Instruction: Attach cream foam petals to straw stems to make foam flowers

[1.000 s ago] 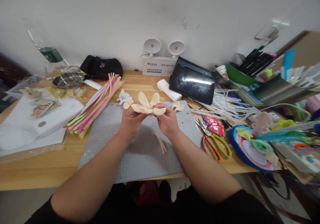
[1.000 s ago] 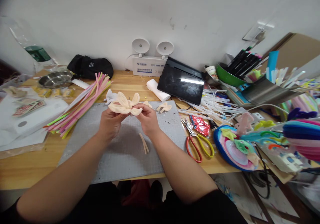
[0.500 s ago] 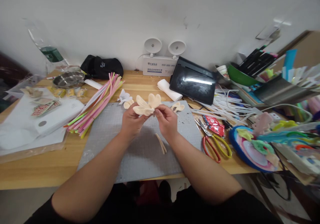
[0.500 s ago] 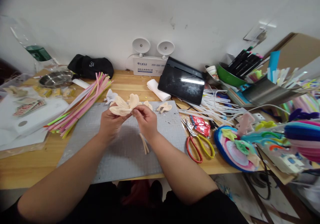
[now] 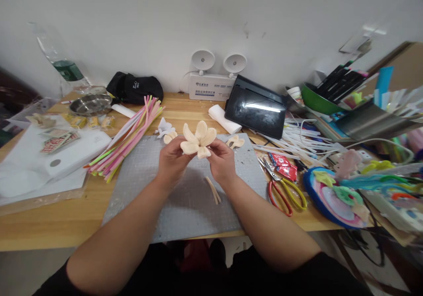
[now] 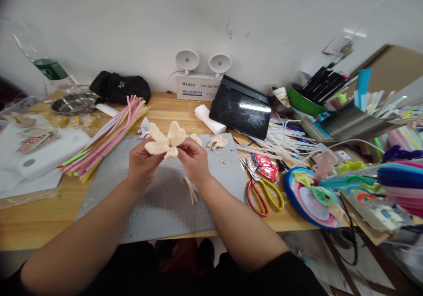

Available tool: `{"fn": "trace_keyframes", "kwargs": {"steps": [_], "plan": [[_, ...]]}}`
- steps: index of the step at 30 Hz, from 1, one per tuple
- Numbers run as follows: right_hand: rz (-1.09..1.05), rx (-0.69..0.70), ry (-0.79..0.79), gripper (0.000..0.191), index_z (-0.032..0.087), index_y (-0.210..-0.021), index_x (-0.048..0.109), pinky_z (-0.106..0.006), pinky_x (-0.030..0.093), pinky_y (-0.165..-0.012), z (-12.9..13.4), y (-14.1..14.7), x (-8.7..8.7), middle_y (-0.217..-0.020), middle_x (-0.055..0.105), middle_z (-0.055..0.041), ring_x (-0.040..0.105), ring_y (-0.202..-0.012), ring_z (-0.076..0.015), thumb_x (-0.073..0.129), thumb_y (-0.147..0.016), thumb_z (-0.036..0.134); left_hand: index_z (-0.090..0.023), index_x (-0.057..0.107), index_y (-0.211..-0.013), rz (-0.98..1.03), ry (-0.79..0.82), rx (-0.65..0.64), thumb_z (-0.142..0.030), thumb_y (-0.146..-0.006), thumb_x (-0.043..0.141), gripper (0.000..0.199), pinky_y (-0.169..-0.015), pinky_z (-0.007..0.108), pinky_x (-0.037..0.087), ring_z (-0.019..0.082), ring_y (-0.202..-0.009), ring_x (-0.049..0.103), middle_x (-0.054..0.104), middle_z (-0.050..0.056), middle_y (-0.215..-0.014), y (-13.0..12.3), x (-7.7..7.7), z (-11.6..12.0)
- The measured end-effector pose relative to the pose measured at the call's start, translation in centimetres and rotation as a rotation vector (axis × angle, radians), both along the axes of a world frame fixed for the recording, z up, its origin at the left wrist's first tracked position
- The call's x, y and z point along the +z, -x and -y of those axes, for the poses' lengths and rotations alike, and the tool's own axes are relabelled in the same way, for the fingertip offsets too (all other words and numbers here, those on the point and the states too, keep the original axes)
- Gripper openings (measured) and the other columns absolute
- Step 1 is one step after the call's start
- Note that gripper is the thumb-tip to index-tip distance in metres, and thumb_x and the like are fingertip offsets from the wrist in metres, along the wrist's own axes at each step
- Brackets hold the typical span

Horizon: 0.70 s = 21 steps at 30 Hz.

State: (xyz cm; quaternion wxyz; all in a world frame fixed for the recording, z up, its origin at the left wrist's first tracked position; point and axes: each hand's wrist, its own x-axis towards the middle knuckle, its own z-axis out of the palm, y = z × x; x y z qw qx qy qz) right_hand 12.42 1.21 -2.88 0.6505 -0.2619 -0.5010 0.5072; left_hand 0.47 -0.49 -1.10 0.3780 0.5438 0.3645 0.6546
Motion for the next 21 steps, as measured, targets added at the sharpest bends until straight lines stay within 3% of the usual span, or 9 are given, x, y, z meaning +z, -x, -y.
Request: {"fn": "trace_keyframes", "kwargs": {"steps": [7,15,21], "plan": [[-0.019,-0.001,0.097,0.015,0.023,-0.071,0.063,-0.031,0.047,-0.073,0.03,0.04,0.16,-0.076,0.062,0.0017,0.058,-0.076,-0.0142,0.070,-0.058,0.028,-0.020,0.064,-0.071,-0.078,-0.032,0.022,-0.026,-0.064,0.066,0.010,-0.071,0.027,0.041,0.014,-0.075,0.054,0.060,0.002,-0.076,0.03,0.43,0.29],[-0.073,0.054,0.096,0.016,0.023,-0.070,0.064,-0.031,0.047,-0.073,0.29,0.00,0.33,-0.075,0.064,0.0024,0.059,-0.074,-0.0135,0.072,-0.056,0.022,-0.017,0.061,-0.066,0.038,-0.019,-0.060,-0.023,-0.057,0.071,0.015,-0.068,0.026,0.041,0.012,-0.072,0.053,0.059,0.001,-0.075,0.27,0.13,-0.18],[-0.054,0.030,0.116,0.015,0.023,-0.068,0.064,-0.032,0.048,-0.071,0.24,0.10,0.31,-0.073,0.065,0.0014,0.059,-0.072,-0.0145,0.071,-0.056,0.027,-0.016,0.055,-0.059,0.161,0.094,-0.088,-0.019,-0.051,0.074,0.021,-0.060,0.022,0.041,0.009,-0.061,0.050,0.056,-0.003,-0.065,0.19,-0.35,-0.32]]}}
